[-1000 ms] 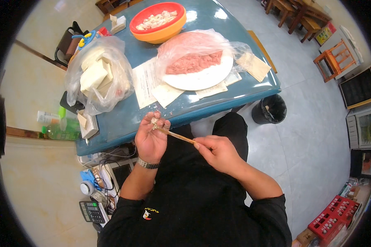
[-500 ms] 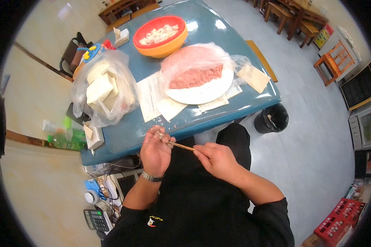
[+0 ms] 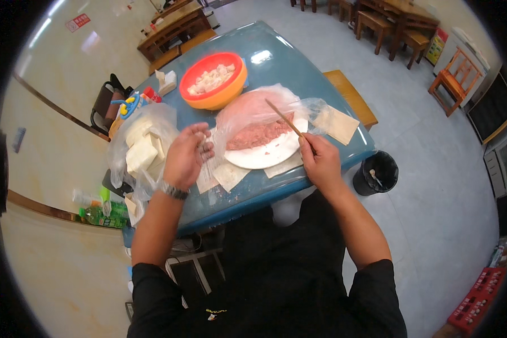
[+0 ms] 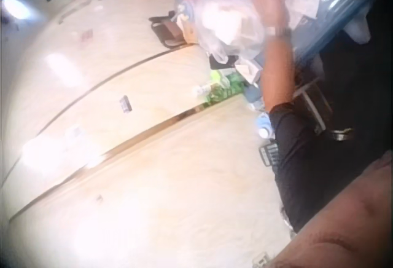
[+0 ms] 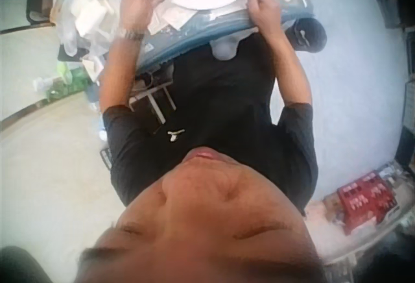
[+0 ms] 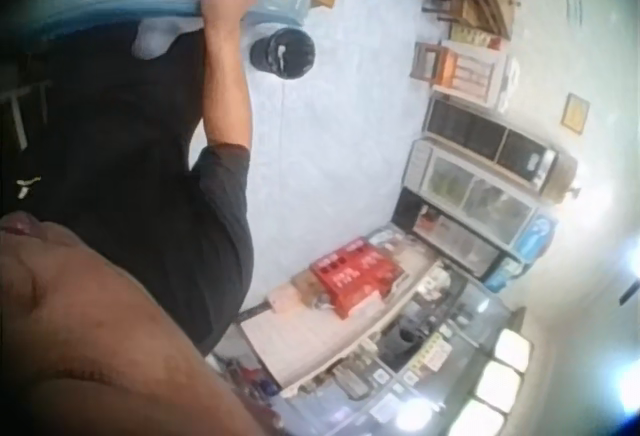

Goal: The person repeatedly scoops ground meat with a wooden stick and spreads it onto small square wrappers held in the left hand. The person then folds each filled wrapper and places it into a red bowl. The process is repeated continuously throughout the clip.

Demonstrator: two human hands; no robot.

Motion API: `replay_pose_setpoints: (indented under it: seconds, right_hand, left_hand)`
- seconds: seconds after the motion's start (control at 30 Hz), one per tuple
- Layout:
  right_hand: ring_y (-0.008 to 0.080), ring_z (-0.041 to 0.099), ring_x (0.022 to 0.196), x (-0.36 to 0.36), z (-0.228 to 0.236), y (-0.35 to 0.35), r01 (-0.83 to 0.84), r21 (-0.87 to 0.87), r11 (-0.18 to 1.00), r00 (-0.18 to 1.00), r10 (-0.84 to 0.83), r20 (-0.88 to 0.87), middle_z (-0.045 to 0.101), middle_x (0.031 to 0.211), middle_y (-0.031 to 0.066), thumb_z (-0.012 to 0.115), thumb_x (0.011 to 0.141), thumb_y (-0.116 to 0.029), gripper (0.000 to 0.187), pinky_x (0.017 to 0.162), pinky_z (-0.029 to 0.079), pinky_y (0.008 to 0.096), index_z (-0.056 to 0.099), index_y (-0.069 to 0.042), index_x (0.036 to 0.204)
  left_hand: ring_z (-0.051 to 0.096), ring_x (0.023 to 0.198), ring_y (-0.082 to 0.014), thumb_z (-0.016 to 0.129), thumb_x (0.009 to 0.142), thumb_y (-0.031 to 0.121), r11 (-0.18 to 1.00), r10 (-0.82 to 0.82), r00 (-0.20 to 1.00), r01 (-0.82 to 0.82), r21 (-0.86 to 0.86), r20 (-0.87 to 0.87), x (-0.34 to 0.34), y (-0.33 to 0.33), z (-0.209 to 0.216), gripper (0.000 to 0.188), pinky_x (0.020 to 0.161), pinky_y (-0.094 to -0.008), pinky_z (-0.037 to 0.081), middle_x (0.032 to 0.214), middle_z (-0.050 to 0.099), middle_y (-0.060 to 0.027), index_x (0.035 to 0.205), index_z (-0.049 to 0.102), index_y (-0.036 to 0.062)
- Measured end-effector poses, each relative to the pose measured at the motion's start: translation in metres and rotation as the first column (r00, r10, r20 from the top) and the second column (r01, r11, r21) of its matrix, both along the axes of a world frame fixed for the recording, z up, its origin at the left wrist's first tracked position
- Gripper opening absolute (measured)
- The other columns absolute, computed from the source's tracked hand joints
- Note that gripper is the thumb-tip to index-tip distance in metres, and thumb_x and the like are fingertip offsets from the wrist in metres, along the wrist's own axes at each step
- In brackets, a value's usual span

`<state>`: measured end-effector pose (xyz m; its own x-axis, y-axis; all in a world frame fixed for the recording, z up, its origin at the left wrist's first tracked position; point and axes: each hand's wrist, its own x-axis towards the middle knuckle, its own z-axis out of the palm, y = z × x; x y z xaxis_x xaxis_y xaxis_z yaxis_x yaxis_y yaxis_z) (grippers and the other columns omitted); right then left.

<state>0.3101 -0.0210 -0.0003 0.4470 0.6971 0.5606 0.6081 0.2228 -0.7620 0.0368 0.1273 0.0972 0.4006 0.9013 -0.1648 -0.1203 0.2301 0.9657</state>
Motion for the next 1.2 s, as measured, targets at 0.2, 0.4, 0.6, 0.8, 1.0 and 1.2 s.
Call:
replay_pose_setpoints:
  seconds: [0.2,0.4,0.6,0.8,1.0,1.2]
  right_hand:
    - [0.0342,0.068,0.072,0.005,-0.002,0.003,0.007,-0.037,0.999,1.0,-0.008,-0.026,0.07,0.084,0.0179,0.073,0.099,-0.012,0.015,0.065,0.052,0.0399,0.077,0.001,0.107]
    - [0.0356,0.068,0.073,0.006,0.0,0.003,0.007,-0.041,0.999,1.0,-0.006,0.02,0.07,0.084,0.0174,0.074,0.099,-0.012,0.014,0.065,0.053,0.0413,0.077,-0.001,0.106]
    - [0.0365,0.069,0.075,0.006,-0.008,0.003,0.002,-0.057,0.998,1.0,-0.002,0.004,0.071,0.086,0.018,0.073,0.1,-0.013,0.015,0.067,0.054,0.0416,0.077,-0.001,0.107]
    - [0.0378,0.07,0.077,0.005,-0.007,0.001,0.021,-0.06,0.998,0.999,-0.019,0.029,0.071,0.089,0.0192,0.072,0.101,-0.014,0.016,0.069,0.055,0.042,0.076,0.0,0.108]
    - [0.037,0.07,0.077,0.001,-0.008,0.004,0.03,-0.047,0.998,0.999,-0.028,0.042,0.071,0.088,0.0192,0.073,0.101,-0.013,0.016,0.069,0.054,0.0411,0.076,0.0,0.109]
    - [0.0373,0.069,0.076,0.001,-0.007,0.004,0.042,-0.045,0.998,0.995,-0.037,0.091,0.071,0.087,0.0189,0.073,0.101,-0.013,0.015,0.068,0.054,0.0416,0.076,0.0,0.107]
  left_hand:
    - [0.067,0.091,-0.0176,0.055,0.106,0.015,0.955,0.106,0.96,-0.025,0.296,-0.261,0.041,0.097,0.052,0.039,0.08,-0.034,0.058,0.122,0.065,-0.01,0.142,0.056,0.0012]
    - [0.073,0.099,-0.0227,0.058,0.104,0.016,0.922,0.185,0.817,0.048,0.385,-0.546,0.041,0.145,0.058,0.05,0.082,-0.0334,0.061,0.134,0.066,-0.0179,0.151,0.051,-0.0026]
    - [0.073,0.097,-0.0191,0.062,0.105,0.019,0.894,0.193,0.839,0.062,0.443,-0.509,-0.005,0.113,0.067,0.048,0.084,-0.0307,0.059,0.132,0.066,-0.0126,0.148,0.054,-0.0001]
    - [0.068,0.092,-0.0119,0.068,0.105,0.016,0.783,0.19,0.809,0.218,0.583,-0.556,-0.093,0.079,0.081,0.026,0.083,-0.027,0.056,0.11,0.071,-0.0035,0.126,0.068,0.0007]
    - [0.06,0.08,-0.0109,0.079,0.097,0.018,0.731,0.24,0.452,0.499,0.466,-0.859,-0.144,0.06,0.069,0.021,0.077,-0.028,0.053,0.091,0.068,-0.0013,0.106,0.072,-0.0002]
    - [0.068,0.083,-0.0255,0.084,0.089,0.019,0.611,0.338,0.459,0.557,0.563,-0.822,-0.145,0.049,0.065,0.025,0.079,-0.0357,0.056,0.092,0.069,-0.0124,0.099,0.073,-0.0012]
